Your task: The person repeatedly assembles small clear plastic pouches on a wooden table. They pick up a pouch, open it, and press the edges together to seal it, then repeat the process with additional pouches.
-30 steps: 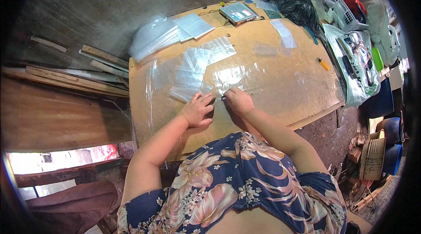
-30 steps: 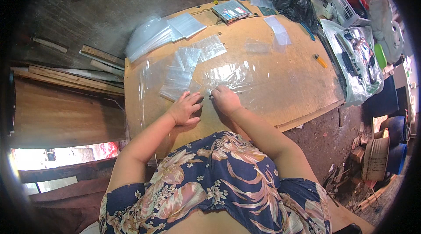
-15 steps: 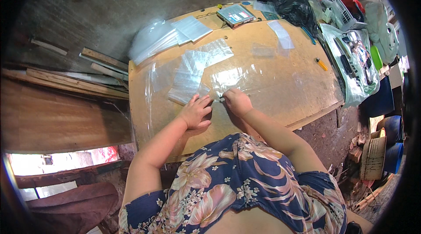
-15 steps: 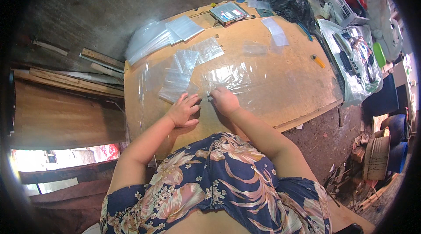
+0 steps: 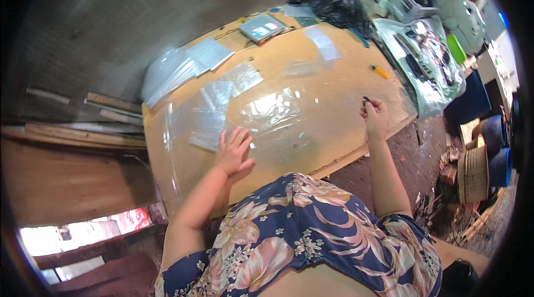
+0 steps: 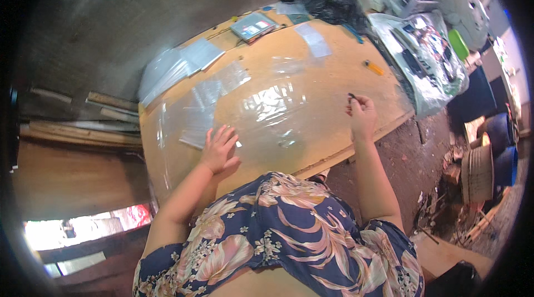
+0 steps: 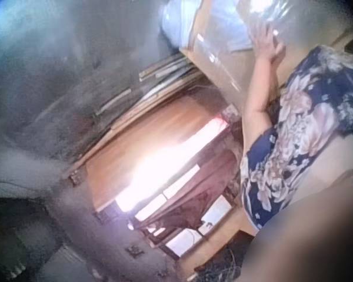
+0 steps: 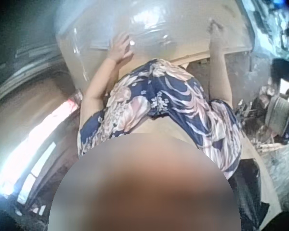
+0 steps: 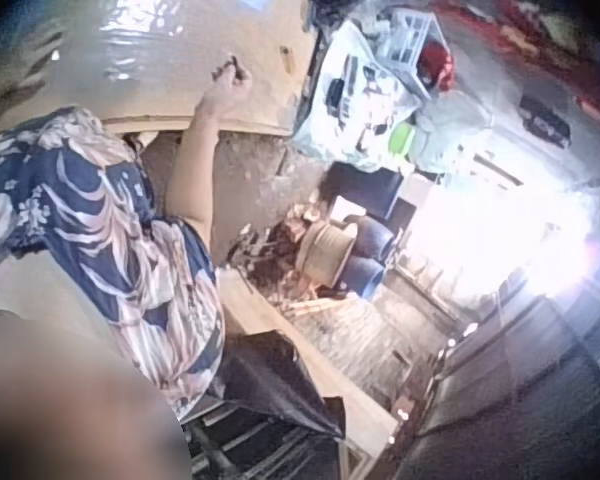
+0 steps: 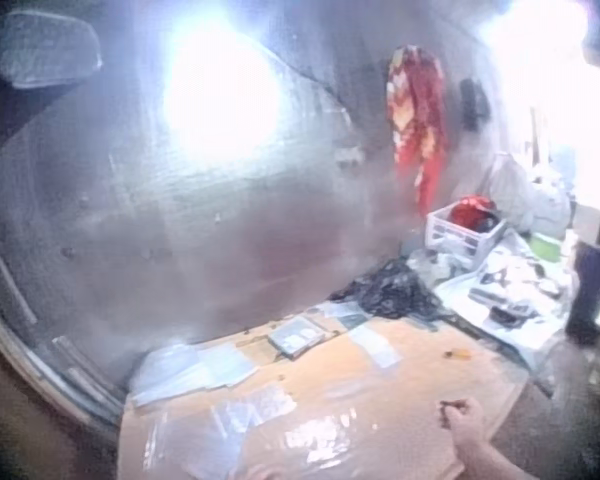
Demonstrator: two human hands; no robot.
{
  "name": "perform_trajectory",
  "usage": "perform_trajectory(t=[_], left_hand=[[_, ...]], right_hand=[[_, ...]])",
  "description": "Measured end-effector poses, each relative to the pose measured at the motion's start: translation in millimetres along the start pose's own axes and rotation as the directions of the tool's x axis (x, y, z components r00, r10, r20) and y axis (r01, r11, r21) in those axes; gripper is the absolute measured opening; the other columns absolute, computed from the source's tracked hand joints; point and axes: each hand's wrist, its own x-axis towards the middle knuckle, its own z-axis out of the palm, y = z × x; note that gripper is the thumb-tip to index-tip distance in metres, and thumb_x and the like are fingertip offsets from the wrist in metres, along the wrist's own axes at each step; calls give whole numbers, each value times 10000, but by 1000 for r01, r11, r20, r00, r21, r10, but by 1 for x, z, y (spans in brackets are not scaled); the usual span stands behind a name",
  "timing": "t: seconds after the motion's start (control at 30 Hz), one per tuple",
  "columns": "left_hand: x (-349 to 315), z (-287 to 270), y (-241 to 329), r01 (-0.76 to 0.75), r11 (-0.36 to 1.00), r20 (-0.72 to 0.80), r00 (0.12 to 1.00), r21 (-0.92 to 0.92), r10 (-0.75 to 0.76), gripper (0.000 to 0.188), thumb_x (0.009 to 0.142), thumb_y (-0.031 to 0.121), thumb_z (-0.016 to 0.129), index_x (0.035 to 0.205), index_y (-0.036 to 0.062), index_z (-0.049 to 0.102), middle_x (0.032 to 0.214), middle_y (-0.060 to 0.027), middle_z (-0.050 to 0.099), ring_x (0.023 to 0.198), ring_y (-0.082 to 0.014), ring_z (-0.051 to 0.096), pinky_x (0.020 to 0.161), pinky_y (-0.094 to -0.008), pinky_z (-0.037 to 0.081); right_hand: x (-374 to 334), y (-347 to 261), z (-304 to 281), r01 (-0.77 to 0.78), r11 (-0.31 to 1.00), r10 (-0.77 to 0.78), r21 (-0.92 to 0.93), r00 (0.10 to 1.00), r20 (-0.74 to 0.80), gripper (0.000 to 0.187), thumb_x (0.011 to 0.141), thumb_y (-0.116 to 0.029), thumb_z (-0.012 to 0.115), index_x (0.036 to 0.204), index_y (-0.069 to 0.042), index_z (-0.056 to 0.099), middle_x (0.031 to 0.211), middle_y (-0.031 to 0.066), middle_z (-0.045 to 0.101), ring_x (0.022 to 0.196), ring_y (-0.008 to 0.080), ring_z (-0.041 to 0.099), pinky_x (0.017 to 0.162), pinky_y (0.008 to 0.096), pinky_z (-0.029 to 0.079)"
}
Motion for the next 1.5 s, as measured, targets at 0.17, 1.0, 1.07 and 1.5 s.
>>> perform_trajectory(t=[0.17,1.0,1.07,1.5], left_hand=[[20,-22,33,123,992,-37,992,-17,-123,615,720,362,685,1249,98,513,1379,-131,416,1334,-293,318,1080,-552,195],[196,-212,347,-160,-787,-662,652,-595,368,585,919,492,452,1084,-32,651,1113,-180,554,926,-294,509,803,-365,386],[192,-203,330,-216,-582,-551,673,-784,494,576,910,500,469,1090,-24,626,1174,-197,549,999,-317,509,844,-390,393],[47,16,130,338,940,167,930,-45,-326,696,778,478,594,1353,119,434,1475,-137,288,1371,-353,227,1058,-598,195]], right_hand=[[47,-5,-122,41,971,-129,-234,918,-375,128,866,-106,610,947,-14,575,851,52,621,677,103,573,591,240,474],[169,70,-230,241,275,-627,-931,779,16,142,759,-65,639,898,-49,666,956,121,624,943,316,566,834,397,461],[163,58,-216,312,310,-659,-898,751,34,166,756,-72,648,920,-51,661,974,126,621,942,318,567,831,398,464],[25,34,-12,944,280,-17,-172,184,983,431,754,-295,660,1144,-122,602,1319,92,499,1236,296,439,1055,457,300]])
